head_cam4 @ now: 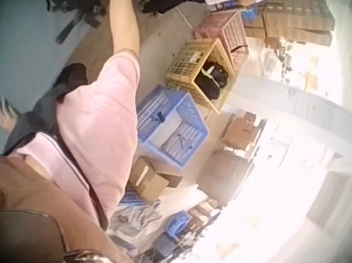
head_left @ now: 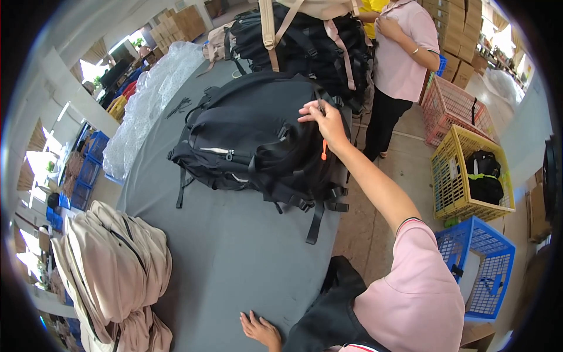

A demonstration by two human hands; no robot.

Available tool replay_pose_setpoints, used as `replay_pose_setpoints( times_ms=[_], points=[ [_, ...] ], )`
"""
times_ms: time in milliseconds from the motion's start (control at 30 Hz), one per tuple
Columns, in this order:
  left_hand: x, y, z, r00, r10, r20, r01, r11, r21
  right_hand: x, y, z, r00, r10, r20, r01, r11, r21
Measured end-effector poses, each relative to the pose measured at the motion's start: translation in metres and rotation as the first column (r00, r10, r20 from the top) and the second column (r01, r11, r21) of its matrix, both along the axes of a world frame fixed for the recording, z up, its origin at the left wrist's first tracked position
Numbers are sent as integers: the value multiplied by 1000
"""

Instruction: The recorder uses small scissors to trim loose threads from the straps and body of black backpacks on a production table.

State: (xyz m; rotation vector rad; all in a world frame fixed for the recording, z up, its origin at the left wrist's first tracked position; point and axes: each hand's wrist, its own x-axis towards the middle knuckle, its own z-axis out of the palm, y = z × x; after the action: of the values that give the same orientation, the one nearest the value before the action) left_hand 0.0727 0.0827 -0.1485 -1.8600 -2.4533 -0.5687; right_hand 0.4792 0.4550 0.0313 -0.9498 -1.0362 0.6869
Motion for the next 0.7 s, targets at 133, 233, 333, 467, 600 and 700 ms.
replay_pose_setpoints(
  times_ms=[133, 233, 333, 467, 600, 700],
  points=[
    [-2, 1, -2, 999, 12, -44, -11, 1000, 20, 34, 34, 28, 980, -173, 99, 181, 981, -71],
    [5, 7, 14, 979, -50, -196, 57, 998, 27, 71, 79, 37, 942, -252, 223, 285, 950, -129],
    [8, 7, 9, 986, -25, -162, 36, 997, 66, 84, 123, 45, 704, -393, 591, 535, 841, -78],
    [11, 10, 7, 985, 23, -173, -13, 998, 64, 83, 168, 50, 736, -255, 627, 459, 869, -186],
    [14, 21, 10, 991, 8, -136, 5, 995, 95, 101, 207, 34, 484, 80, 872, 374, 881, -288],
    [17, 26, 10, 985, 49, -163, -33, 994, 100, 113, 223, 36, 578, 480, 660, 143, 737, -661]
  ],
)
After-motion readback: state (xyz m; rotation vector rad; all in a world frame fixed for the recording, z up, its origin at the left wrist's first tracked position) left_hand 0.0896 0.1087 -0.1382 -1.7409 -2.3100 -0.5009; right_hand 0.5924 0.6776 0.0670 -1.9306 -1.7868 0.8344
